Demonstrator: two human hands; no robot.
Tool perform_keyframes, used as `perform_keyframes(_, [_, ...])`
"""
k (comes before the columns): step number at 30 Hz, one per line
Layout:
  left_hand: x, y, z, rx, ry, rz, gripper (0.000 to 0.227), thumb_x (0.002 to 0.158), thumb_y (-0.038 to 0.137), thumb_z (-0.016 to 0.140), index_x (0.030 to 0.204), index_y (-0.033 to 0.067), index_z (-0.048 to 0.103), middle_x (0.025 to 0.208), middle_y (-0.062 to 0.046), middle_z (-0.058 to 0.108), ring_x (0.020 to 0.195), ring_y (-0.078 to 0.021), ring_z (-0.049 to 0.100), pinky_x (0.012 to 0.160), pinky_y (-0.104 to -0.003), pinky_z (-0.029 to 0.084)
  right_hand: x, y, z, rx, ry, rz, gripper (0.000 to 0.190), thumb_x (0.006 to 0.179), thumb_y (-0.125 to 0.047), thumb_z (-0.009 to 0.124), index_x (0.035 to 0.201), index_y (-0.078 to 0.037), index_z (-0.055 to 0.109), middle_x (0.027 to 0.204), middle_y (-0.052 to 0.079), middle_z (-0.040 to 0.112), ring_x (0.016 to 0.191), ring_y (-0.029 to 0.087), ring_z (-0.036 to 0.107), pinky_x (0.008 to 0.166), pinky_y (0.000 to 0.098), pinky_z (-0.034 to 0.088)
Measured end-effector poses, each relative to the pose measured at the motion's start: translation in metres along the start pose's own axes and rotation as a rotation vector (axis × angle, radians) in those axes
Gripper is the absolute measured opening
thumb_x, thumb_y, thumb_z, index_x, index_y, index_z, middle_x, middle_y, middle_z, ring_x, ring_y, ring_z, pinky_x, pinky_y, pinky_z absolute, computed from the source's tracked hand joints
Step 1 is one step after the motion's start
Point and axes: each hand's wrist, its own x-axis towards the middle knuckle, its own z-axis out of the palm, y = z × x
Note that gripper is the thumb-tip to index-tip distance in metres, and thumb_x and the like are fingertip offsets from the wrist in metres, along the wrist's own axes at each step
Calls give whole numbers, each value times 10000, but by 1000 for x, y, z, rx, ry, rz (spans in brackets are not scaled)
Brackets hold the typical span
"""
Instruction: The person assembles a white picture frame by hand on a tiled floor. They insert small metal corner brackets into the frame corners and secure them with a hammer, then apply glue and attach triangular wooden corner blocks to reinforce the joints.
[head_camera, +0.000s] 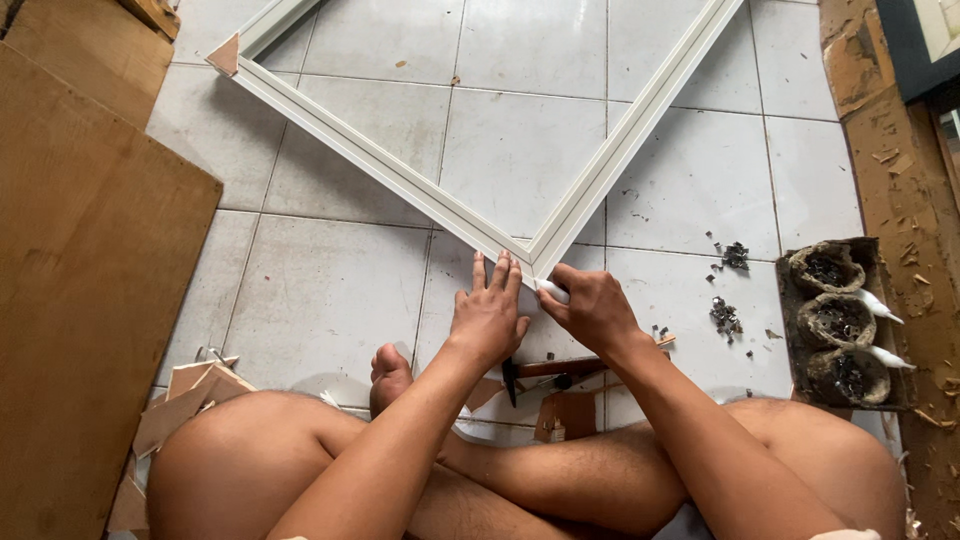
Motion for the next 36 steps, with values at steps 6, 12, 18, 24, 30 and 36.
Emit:
perform_keyframes(6, [-2, 1, -6, -7, -10, 2, 843, 882, 397, 694, 1554, 35, 337, 1629, -186, 300, 1518, -518, 212, 880, -635, 546, 0, 2, -2, 35, -11, -16, 259, 894, -302, 734, 796, -87, 629, 595, 212, 643, 623, 412, 709, 592, 504, 538])
perform_keyframes(12, [-1, -1, -4, -21, -20, -1, 844, 890, 399, 684, 1563, 43, 320, 1641, -177, 275, 1524, -512, 191, 891, -640, 538, -3, 5, 1, 21, -18, 0, 283, 887, -343, 728, 785, -112, 602, 603, 206, 626, 639, 418, 697, 598, 507, 526])
perform_keyframes(18, [-1, -2, -2, -8, -12, 2, 848, 883, 410, 692, 1561, 51, 329, 1637, -173, 288, 1525, -504, 203, 894, -637, 540, -2, 6, 0, -2, -32, -21, 282, 897, -345, 717, 783, -114, 603, 605, 204, 633, 634, 410, 699, 604, 508, 528])
perform_keyframes(24, [-1, -1, -2, -9, -22, -1, 851, 887, 406, 686, 1566, 45, 321, 1642, -177, 279, 1526, -508, 196, 892, -634, 539, -5, 9, 0, -30, -43, -50, 278, 916, -375, 706, 806, -140, 606, 613, 183, 640, 639, 385, 704, 612, 478, 543])
perform_keyframes(30, [-1, -4, -2, 2, 0, 24, 854, 881, 413, 695, 1561, 43, 333, 1621, -192, 312, 1513, -513, 224, 882, -633, 543, -12, -12, -16, 132, -81, 71, 187, 962, -300, 714, 881, -131, 725, 645, 164, 716, 594, 301, 701, 673, 417, 578])
perform_keyframes(36, [3, -10, 0, 2, 10, 34, 830, 870, 413, 693, 1544, 69, 351, 1600, -157, 324, 1491, -487, 244, 935, -648, 502, 2, 67, -22, 273, 216, 325, 375, 937, -422, 770, 1115, -92, 778, 1018, 187, 743, 933, 373, 716, 852, 481, 556])
